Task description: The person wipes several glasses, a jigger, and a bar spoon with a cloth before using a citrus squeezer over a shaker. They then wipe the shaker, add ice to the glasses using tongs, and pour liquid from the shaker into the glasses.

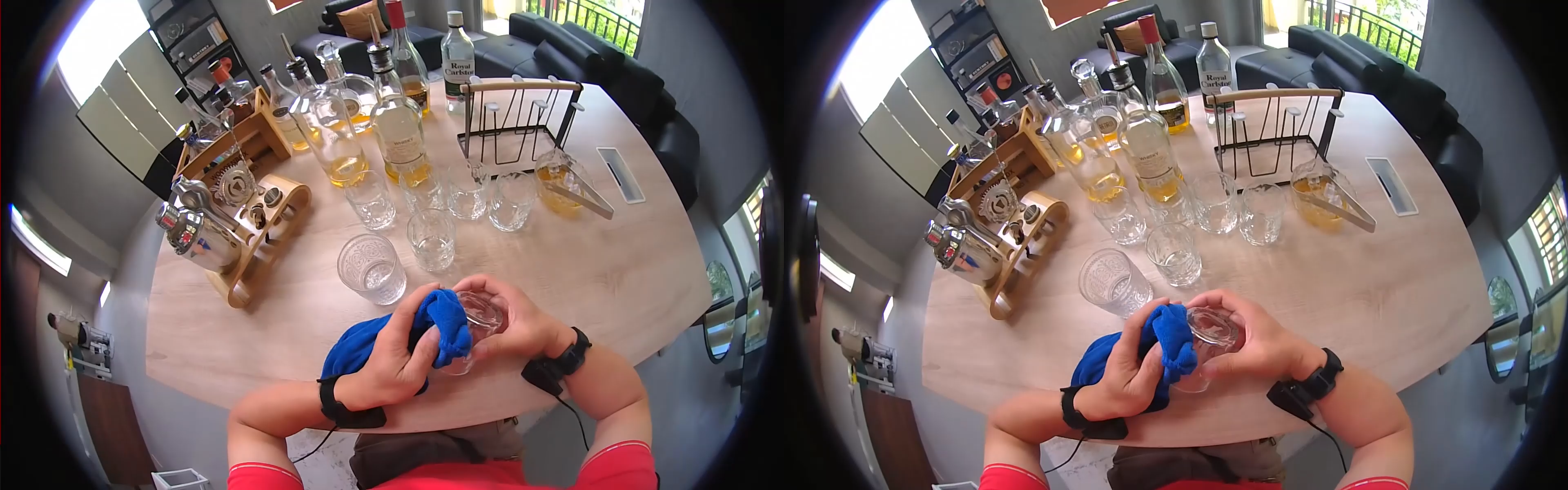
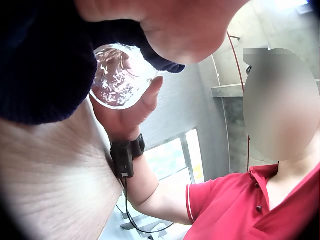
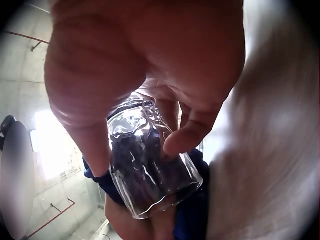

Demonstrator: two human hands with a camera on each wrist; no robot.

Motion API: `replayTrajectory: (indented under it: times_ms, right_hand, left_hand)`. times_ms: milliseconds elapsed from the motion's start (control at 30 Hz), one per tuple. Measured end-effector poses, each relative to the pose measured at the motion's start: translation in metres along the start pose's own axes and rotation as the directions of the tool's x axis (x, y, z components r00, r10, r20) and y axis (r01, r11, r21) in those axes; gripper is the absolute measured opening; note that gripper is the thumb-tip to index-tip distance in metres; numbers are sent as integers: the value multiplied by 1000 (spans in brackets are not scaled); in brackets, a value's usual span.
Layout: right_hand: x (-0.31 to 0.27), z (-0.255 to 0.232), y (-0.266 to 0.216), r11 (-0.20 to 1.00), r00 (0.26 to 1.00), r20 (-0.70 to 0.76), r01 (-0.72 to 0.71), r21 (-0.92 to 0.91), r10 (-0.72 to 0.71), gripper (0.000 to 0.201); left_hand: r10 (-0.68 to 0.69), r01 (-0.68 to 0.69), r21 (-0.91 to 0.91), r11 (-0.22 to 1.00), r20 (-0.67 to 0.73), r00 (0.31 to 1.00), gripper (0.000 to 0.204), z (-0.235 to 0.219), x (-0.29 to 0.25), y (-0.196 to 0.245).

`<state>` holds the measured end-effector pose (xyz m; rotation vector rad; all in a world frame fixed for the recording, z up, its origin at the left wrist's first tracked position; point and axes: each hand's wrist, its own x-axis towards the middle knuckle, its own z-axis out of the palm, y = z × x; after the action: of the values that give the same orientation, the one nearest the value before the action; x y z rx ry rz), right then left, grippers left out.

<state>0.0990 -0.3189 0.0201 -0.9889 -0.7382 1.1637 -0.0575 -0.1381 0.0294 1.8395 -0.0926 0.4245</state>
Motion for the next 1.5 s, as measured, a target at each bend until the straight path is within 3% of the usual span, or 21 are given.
replayTrajectory:
  times_ms: [67, 200, 333, 400, 533, 600, 667, 733, 800, 900, 967, 1067, 1100, 1167, 1267, 1333, 1400, 1500]
  right_hand:
    - [0, -2, -2, 999, 999, -16, 52, -7, -52, 88]
    - [-5, -5, -7, 998, 996, -76, 50, 26, -48, 90]
    - [-3, -3, -5, 984, 978, -124, 172, 44, -165, 89]
    - [-3, -6, -3, 978, 974, -130, 196, 77, -185, 89]
    - [-1, -9, -4, 945, 966, -126, 247, 213, -224, 86]
    - [-2, -6, -12, 922, 950, -237, 268, 280, -204, 83]
    - [-3, -8, -14, 930, 954, -229, 251, 270, -191, 81]
    - [-3, -12, -12, 937, 959, -220, 234, 260, -178, 80]
    - [-1, -16, -5, 967, 973, -148, 199, 161, -176, 78]
    - [-2, -15, -8, 982, 987, -89, 144, 123, -133, 76]
    - [-3, -16, -10, 993, 996, -35, 89, 77, -87, 77]
    - [-4, -13, -10, 997, 998, 20, 63, 48, -64, 70]
    - [-4, -13, -9, 997, 998, 21, 64, 46, -65, 70]
    - [-5, -13, -8, 998, 998, 50, 40, -53, -37, 74]
    - [-5, -5, -10, 999, 998, 64, 32, -42, -29, 76]
    - [-4, -7, -7, 998, 997, 59, 49, -42, -46, 78]
    - [-3, -9, -9, 983, 984, -14, 176, -58, -178, 81]
    - [-3, -9, -14, 969, 965, -92, 247, -5, -246, 83]
  left_hand:
    - [-111, 116, -48, 992, 94, 989, 52, -1, -2, 0]
    - [-235, 256, -204, 945, 124, 964, 53, -4, 5, 6]
    - [-299, 313, -280, 907, 94, 950, 50, -5, 4, 0]
    - [-397, 422, -335, 842, 145, 906, 46, -7, 3, -2]
    - [-421, 413, -473, 778, 94, 902, 50, -4, 2, 3]
    - [-225, 277, -358, 892, 180, 958, 56, -3, 2, -2]
    - [-214, 275, -319, 907, 212, 953, 58, 0, 2, 4]
    - [-258, 315, -417, 853, 188, 948, 55, 3, 4, 6]
    - [-260, 281, -402, 871, 109, 960, 52, 5, 6, 3]
    - [-282, 277, -274, 921, 20, 959, 54, -2, 2, -4]
    - [-133, 132, 112, 985, 6, 991, 53, -9, 4, 8]
    - [-54, 60, 132, 989, -52, 997, 49, -2, 2, 11]
    - [-247, 237, 267, 934, 2, 969, 51, -6, -3, 9]
    - [-258, 249, 284, 926, -7, 966, 48, -5, 1, 9]
    - [-264, 252, 304, 918, -2, 964, 44, -4, 4, 1]
    - [-189, 173, 212, 962, 53, 981, 40, -3, 6, -4]
    - [-237, 221, 191, 956, 63, 969, 41, -3, 6, -5]
    - [-295, 274, 179, 945, 99, 950, 43, -4, 4, -13]
